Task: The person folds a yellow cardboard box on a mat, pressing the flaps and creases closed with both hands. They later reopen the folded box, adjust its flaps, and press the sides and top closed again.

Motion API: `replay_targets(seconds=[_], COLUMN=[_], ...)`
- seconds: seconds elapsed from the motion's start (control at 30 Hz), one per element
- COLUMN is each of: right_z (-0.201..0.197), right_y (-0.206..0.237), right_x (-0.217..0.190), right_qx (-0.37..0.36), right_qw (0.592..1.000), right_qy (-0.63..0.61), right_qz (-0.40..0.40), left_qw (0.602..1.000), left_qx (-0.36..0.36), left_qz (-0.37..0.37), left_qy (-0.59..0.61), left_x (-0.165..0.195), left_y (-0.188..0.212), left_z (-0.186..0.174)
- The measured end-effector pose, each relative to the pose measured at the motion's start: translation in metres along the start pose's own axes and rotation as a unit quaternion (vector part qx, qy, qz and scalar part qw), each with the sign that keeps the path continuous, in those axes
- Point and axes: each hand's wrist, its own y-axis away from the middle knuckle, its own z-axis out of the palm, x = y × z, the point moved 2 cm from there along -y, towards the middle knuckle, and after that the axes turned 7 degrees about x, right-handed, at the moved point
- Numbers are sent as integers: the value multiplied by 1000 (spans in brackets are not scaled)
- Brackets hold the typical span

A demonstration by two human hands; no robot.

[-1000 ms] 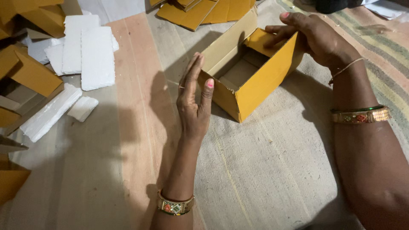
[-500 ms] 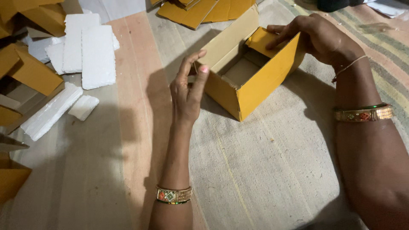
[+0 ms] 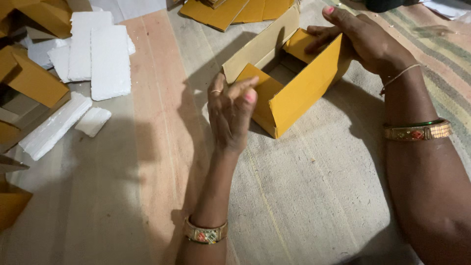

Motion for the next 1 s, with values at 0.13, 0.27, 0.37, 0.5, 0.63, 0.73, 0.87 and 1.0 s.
replay_targets(seconds=[0.13, 0.27, 0.37, 0.5, 0.63, 0.73, 0.87, 1.0], right_z=[3, 17, 19, 14, 10, 10, 11, 14], right_y=[0, -5, -9, -14, -15, -13, -11, -12], right_x=[2, 12, 23, 39, 51, 51, 41, 35], right_qx=[71, 118, 123, 122, 112, 113, 107, 102], right_qw=[992, 977, 970, 971, 976, 979, 982, 959], right_qy=[94, 153, 191, 201, 182, 164, 145, 215], right_qz=[41, 88, 87, 33, 26, 35, 60, 151], left_qw=[997, 997, 989, 994, 994, 995, 995, 998], left_qx=[-2, -26, -16, 74, 51, 20, 6, 2], left_qz=[15, -53, -125, -9, -31, -23, -3, 2], left_qy=[-70, -54, 76, 81, 86, 96, 99, 69], left_x=[4, 2, 2, 12, 12, 8, 4, 1], left_y=[10, 8, 7, 6, 6, 5, 5, 5], left_z=[4, 7, 9, 3, 0, 2, 3, 3])
